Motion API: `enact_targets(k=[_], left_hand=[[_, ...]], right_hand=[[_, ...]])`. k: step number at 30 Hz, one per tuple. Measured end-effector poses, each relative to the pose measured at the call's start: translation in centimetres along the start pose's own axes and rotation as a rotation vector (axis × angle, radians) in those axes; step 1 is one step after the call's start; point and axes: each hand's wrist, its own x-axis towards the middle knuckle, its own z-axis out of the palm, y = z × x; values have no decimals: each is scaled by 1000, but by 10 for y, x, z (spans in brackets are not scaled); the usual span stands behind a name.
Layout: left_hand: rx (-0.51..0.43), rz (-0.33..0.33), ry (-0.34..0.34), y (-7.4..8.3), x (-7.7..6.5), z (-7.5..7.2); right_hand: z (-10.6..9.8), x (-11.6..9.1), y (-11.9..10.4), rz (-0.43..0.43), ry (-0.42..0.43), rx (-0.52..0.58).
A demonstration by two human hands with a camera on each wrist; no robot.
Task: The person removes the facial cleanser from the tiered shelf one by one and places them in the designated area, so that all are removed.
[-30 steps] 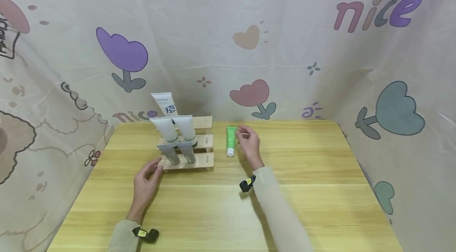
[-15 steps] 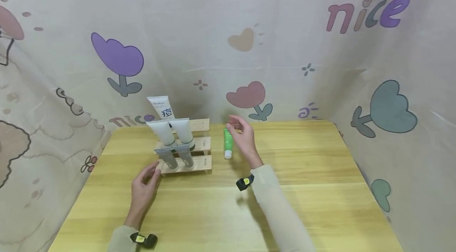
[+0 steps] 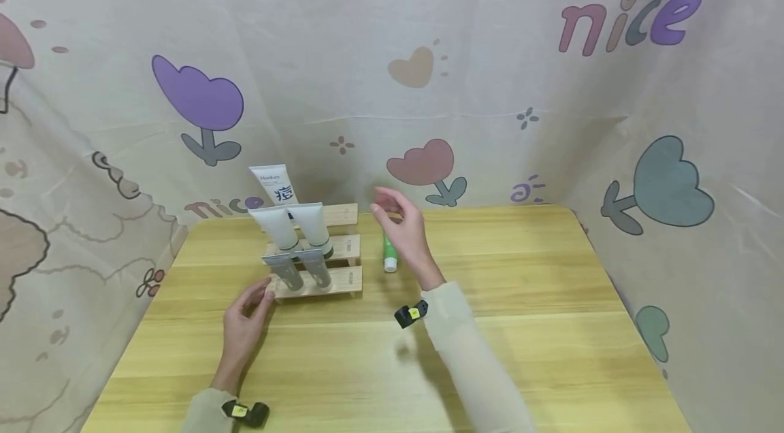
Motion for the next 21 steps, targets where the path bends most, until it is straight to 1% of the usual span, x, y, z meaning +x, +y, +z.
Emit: enact_targets(k=[5,11,18,21], left_hand=[[3,-1,-2,-1,0,1],[9,-3,3,-2,0,1],[-10,-3,-1,-1,0,2],[-3,-8,-3,-1,0,1]], right_hand=[[5,2,-10,-51,-10,-21],[15,9,-20,-115,-60,-12],[33,16,-35,-129,-101,7],[42,21,-39,-139,-109,10]])
